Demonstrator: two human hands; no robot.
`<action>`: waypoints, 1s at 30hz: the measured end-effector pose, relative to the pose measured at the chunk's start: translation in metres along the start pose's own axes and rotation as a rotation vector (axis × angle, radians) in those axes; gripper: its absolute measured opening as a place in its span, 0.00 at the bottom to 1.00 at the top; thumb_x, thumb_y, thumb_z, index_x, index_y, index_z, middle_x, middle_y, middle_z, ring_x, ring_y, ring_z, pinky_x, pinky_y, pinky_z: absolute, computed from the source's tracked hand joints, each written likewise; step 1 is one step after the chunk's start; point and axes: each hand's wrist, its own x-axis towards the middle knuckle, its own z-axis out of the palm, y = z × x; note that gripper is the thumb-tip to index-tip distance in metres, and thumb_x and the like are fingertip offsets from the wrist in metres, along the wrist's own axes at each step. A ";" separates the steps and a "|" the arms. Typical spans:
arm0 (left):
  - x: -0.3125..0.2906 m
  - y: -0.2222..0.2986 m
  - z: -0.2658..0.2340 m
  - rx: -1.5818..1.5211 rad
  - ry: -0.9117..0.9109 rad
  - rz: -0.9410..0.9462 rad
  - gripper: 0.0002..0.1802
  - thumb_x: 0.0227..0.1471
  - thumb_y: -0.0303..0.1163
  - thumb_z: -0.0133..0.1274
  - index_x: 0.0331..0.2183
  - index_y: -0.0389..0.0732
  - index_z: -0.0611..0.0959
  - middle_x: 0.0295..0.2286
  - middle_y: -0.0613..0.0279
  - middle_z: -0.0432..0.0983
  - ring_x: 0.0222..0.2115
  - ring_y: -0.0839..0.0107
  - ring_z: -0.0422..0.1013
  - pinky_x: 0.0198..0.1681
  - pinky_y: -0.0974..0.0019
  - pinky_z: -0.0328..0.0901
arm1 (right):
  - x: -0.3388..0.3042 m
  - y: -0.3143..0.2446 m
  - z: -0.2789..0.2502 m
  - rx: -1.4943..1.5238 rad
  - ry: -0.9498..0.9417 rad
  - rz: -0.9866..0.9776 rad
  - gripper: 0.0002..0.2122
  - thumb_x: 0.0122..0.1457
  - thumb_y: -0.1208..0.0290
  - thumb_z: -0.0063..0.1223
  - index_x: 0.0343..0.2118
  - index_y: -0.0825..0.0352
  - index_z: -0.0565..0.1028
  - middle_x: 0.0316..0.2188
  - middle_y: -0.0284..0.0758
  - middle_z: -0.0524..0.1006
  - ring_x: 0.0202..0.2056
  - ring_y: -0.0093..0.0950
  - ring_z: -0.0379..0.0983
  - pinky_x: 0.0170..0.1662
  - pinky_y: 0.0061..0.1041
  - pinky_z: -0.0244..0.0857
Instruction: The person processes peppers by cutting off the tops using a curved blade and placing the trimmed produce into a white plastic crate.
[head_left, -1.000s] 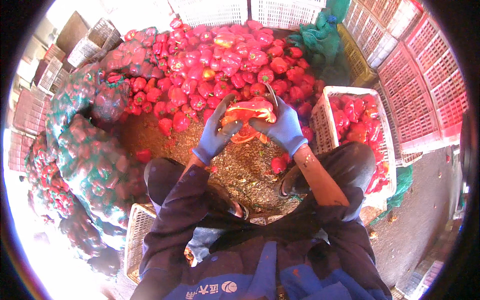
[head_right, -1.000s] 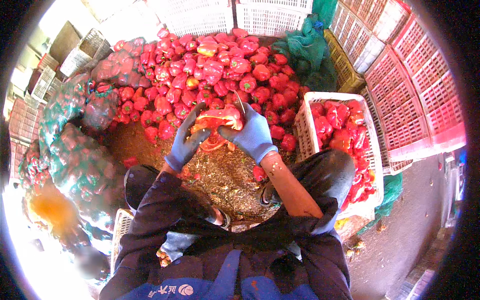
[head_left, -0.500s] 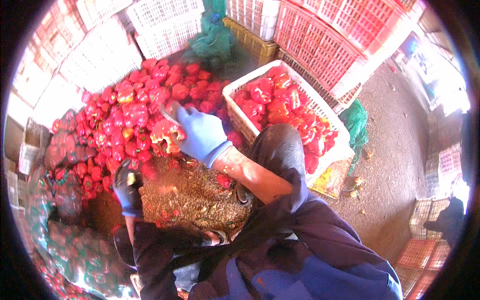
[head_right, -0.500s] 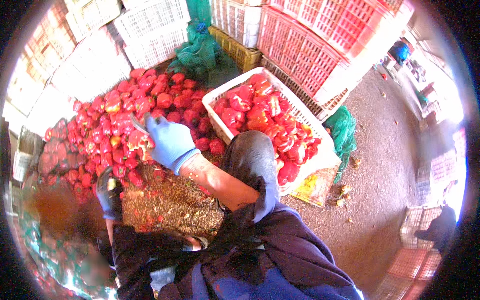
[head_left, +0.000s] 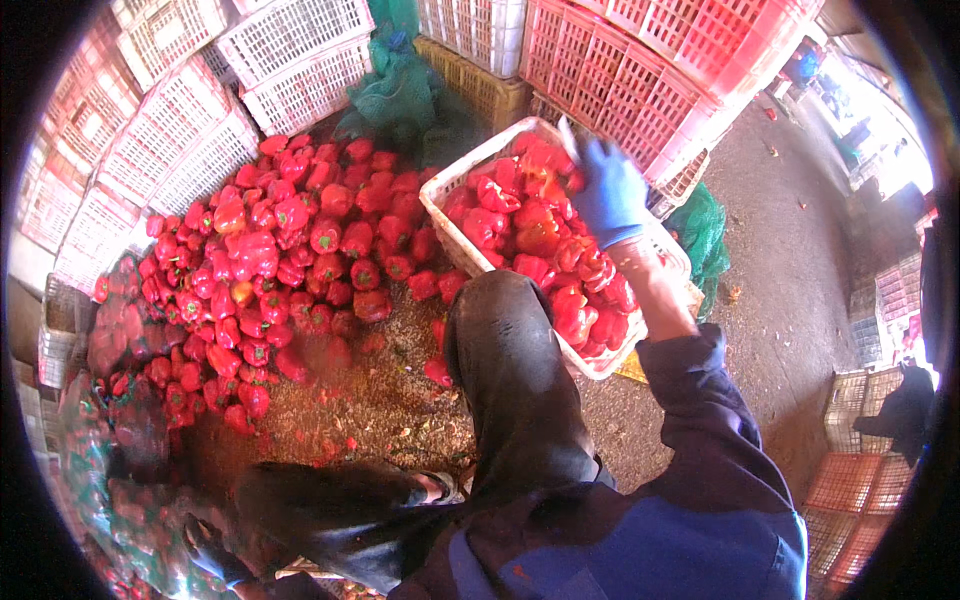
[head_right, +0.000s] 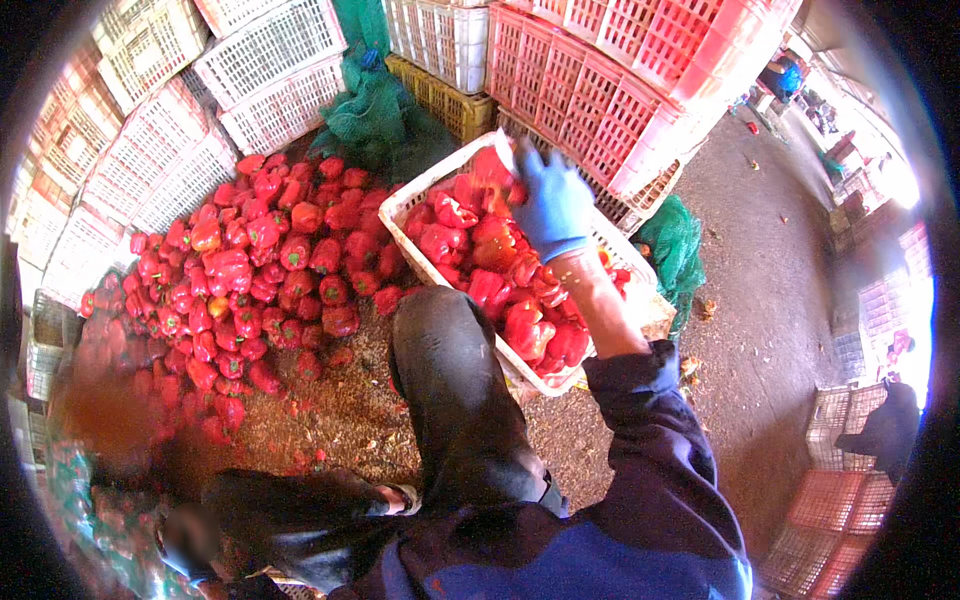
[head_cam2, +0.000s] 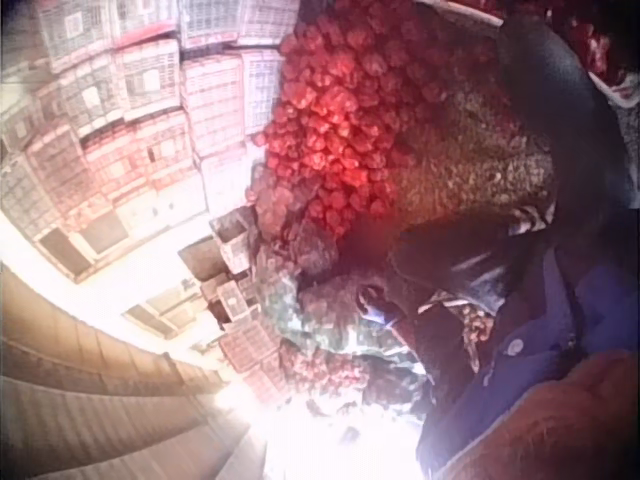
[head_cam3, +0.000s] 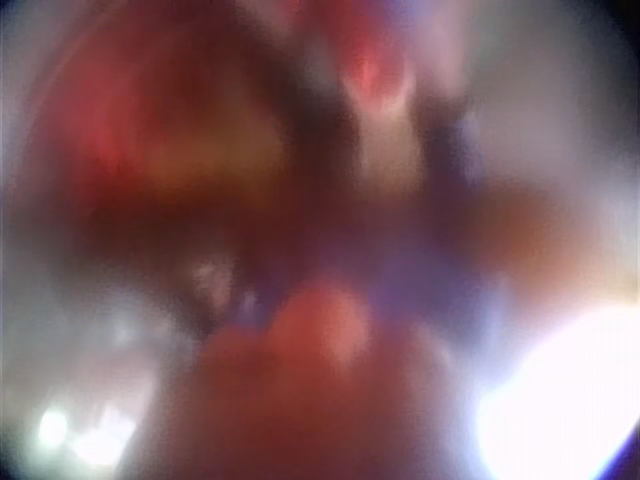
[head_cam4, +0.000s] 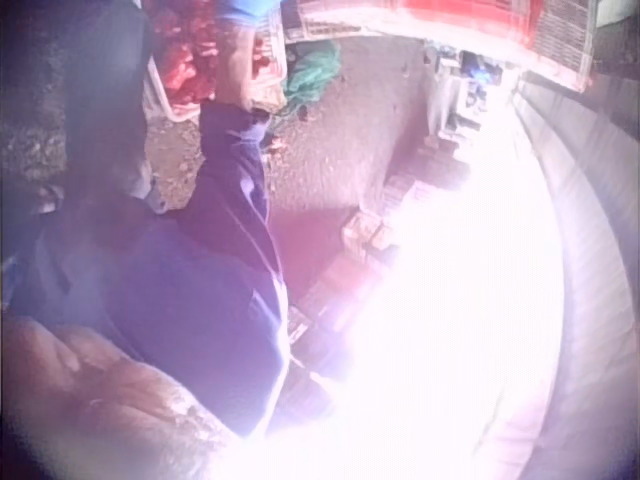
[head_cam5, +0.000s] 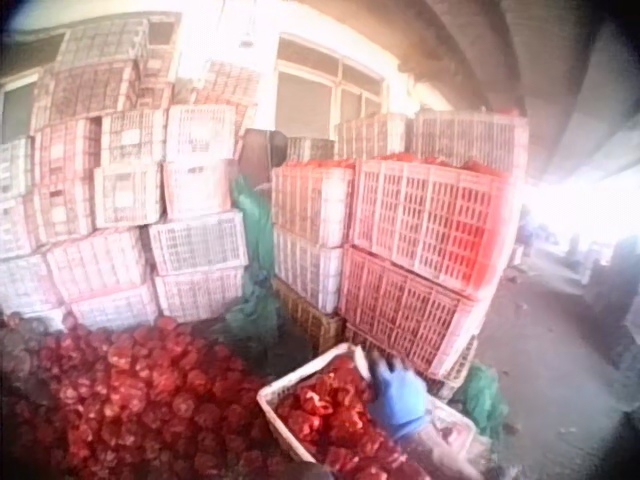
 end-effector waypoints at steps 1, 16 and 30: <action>-0.013 0.002 0.001 -0.011 0.035 -0.085 0.19 0.58 0.32 0.60 0.48 0.33 0.83 0.47 0.49 0.80 0.45 0.58 0.75 0.48 0.58 0.71 | -0.020 0.013 0.039 -0.017 -0.096 -0.017 0.31 0.52 0.58 0.66 0.60 0.58 0.69 0.41 0.47 0.79 0.38 0.49 0.79 0.40 0.45 0.76; -0.254 -0.097 -0.095 1.062 0.181 -0.673 0.18 0.56 0.35 0.64 0.45 0.35 0.85 0.42 0.54 0.82 0.39 0.66 0.75 0.43 0.65 0.71 | -0.048 -0.025 0.122 0.446 -0.470 0.067 0.24 0.55 0.56 0.70 0.48 0.68 0.80 0.39 0.42 0.83 0.37 0.33 0.80 0.43 0.32 0.74; -0.032 -0.043 -0.039 0.298 0.398 -0.482 0.17 0.61 0.32 0.59 0.47 0.30 0.83 0.43 0.53 0.82 0.44 0.69 0.75 0.47 0.64 0.71 | -0.096 -0.007 0.228 0.825 -0.326 0.241 0.18 0.60 0.67 0.65 0.52 0.63 0.78 0.34 0.29 0.80 0.31 0.21 0.72 0.38 0.23 0.69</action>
